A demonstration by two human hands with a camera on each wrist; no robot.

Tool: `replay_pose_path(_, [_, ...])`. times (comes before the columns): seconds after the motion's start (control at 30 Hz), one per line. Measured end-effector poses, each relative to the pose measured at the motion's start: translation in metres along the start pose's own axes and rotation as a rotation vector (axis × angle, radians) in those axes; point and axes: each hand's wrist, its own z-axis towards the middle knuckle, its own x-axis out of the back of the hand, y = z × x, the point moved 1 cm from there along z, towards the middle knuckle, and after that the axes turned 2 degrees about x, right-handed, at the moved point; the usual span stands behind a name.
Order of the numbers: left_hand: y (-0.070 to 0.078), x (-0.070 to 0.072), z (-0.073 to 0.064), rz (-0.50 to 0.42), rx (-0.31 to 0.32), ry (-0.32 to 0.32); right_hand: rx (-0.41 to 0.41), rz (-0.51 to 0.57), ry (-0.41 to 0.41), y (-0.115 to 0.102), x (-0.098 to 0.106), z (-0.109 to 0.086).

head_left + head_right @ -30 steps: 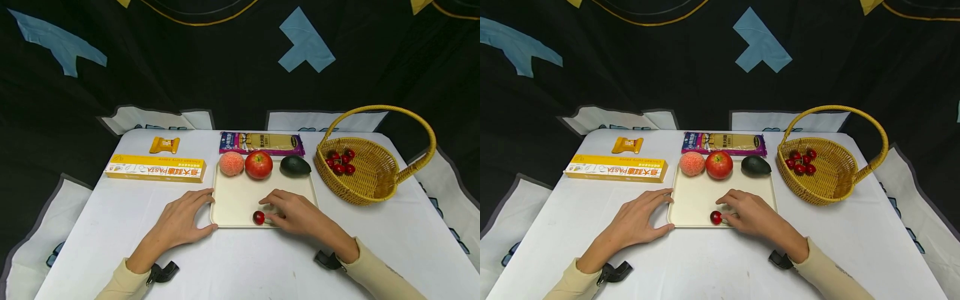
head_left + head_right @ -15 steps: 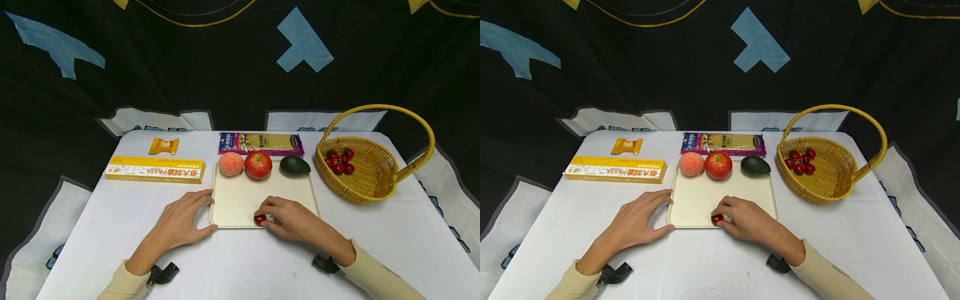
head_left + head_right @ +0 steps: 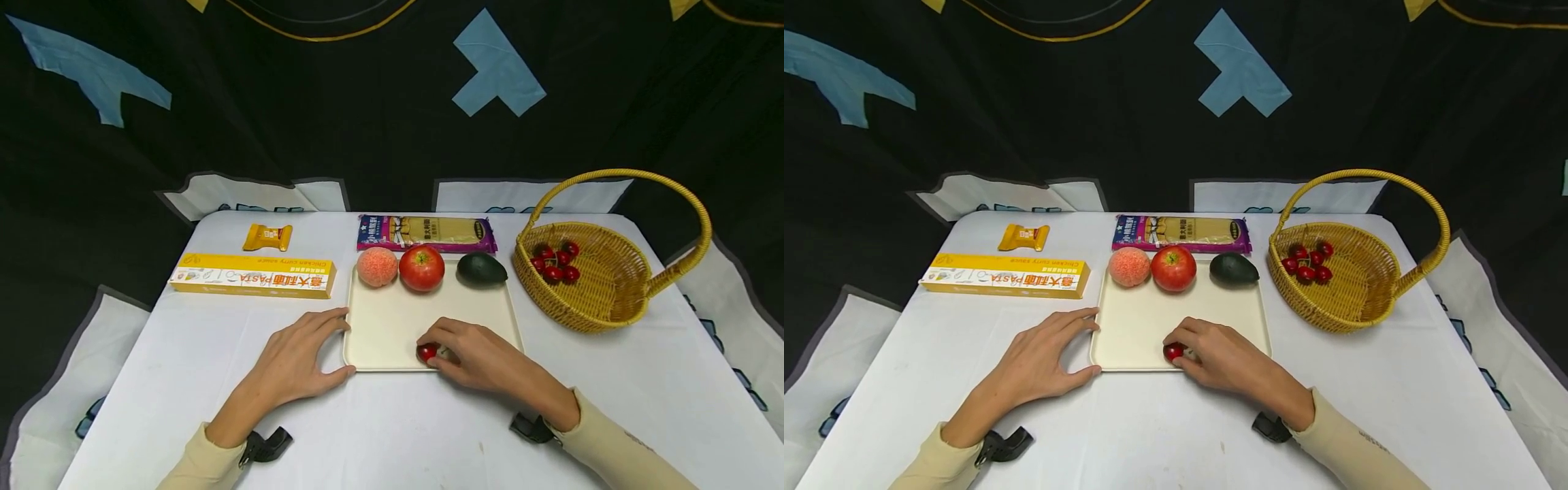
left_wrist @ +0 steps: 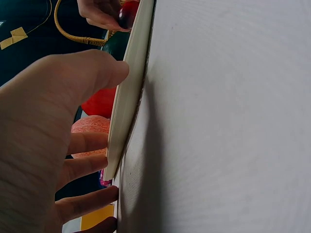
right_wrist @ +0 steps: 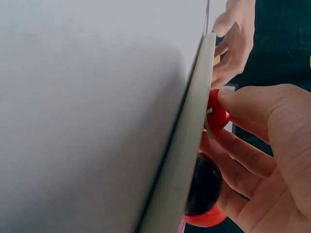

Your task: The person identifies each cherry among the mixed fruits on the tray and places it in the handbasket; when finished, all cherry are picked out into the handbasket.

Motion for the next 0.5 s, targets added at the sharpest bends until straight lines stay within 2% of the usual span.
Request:
replay_pose_path(0.27, [0.000,0.001,-0.001,-0.004,0.008,-0.006,-0.033,0.076,0.033,0.006,0.012,-0.001])
replay_pose_path(0.5, [0.001,0.001,-0.001,0.000,0.016,-0.021,-0.091,0.016,0.089,0.014,0.030,-0.003])
